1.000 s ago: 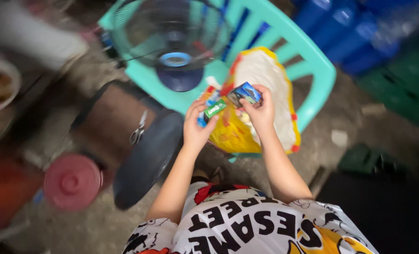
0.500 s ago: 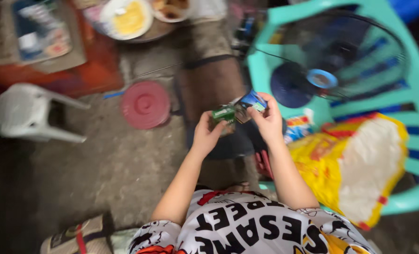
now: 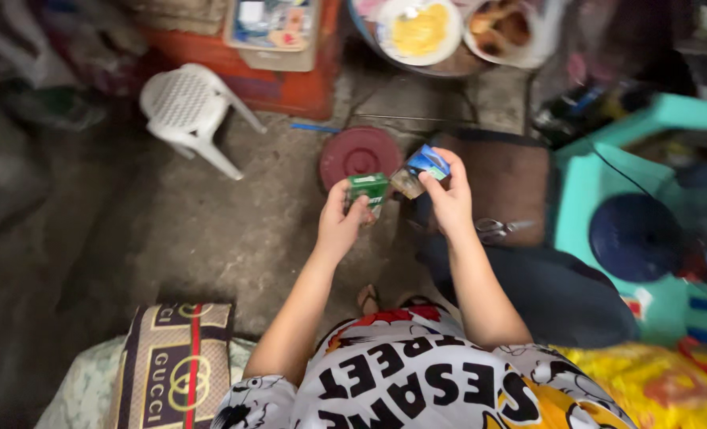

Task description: The person unpacks various grocery items from a plastic bag, including canned goods and small boxes, and places them into a drawer and on a shelf. The person also uses scissors to cut open a package.

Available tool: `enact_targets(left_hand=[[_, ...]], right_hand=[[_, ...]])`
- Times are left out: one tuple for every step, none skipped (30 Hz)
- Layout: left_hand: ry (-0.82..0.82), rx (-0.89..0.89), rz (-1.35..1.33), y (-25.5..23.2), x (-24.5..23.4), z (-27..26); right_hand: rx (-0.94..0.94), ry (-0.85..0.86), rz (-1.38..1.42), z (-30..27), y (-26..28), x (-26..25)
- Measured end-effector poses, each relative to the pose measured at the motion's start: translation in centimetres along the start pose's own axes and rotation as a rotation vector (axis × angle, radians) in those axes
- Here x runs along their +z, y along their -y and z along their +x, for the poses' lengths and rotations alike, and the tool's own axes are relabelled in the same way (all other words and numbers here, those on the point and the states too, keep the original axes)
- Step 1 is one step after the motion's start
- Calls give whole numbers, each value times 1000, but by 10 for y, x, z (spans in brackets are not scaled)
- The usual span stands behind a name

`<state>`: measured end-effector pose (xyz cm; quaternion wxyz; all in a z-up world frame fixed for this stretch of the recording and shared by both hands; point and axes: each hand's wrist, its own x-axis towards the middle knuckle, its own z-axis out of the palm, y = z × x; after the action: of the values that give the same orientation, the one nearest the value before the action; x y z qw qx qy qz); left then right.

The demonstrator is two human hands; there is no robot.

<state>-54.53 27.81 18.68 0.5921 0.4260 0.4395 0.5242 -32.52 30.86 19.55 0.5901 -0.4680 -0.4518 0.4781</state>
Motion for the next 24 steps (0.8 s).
enact_targets(left_hand=[[-34,31,75,-4,-7,3],[-64,53,148,-8,-12,5],[-98,134,208,-13,-16,9],[-125,218,270,-17,-22,15],[-150,302,333,-22,-26,21],[-171,298,345,-25,-29,28],[-192,293,356,-28,-30,35],[-208,289,369,-29,-34,44],[-213,280,399,-30,-39,54],[-215,264,427,-29,-44,62],[-216,249,455,-26,-50,71],[-219,234,470,-22,-57,84],[-221,219,485,-16,-65,98],[-223,204,496,-8,-70,113],[-223,165,446,1,-74,126],[-217,141,401,10,-79,143],[-210,115,356,19,-83,162],[-195,128,336,28,-85,176],[-181,140,316,36,-86,189],[-166,157,297,41,-89,207],[-159,110,207,43,-92,226],[-157,49,110,46,-91,238],[-155,-13,14,46,-92,250],[-180,-30,-25,46,-92,260]], right_hand=[[-11,25,-25,8,-1,10],[-17,46,-54,15,0,17],[-51,65,-134,22,0,25],[-93,78,-214,30,0,33],[-136,91,-293,37,0,42],[-191,109,-320,47,-1,51],[-246,127,-345,56,-2,58],[-301,140,-370,66,-6,65],[-295,139,-359,78,-10,73],[-282,134,-352,86,-16,78],[-270,129,-344,96,-22,83],[-258,121,-331,108,-30,87],[-246,114,-318,120,-39,92],[-236,106,-309,133,-47,94],[-239,107,-331,144,-53,95],[-255,102,-349,158,-60,99],[-271,96,-366,173,-65,101],[-251,85,-370,184,-70,100],[-231,74,-373,195,-74,99],[-216,63,-375,209,-78,100],[-211,45,-379,225,-82,101],[-194,34,-390,235,-85,98],[-177,22,-401,244,-89,97],[-140,12,-363,252,-94,96]])
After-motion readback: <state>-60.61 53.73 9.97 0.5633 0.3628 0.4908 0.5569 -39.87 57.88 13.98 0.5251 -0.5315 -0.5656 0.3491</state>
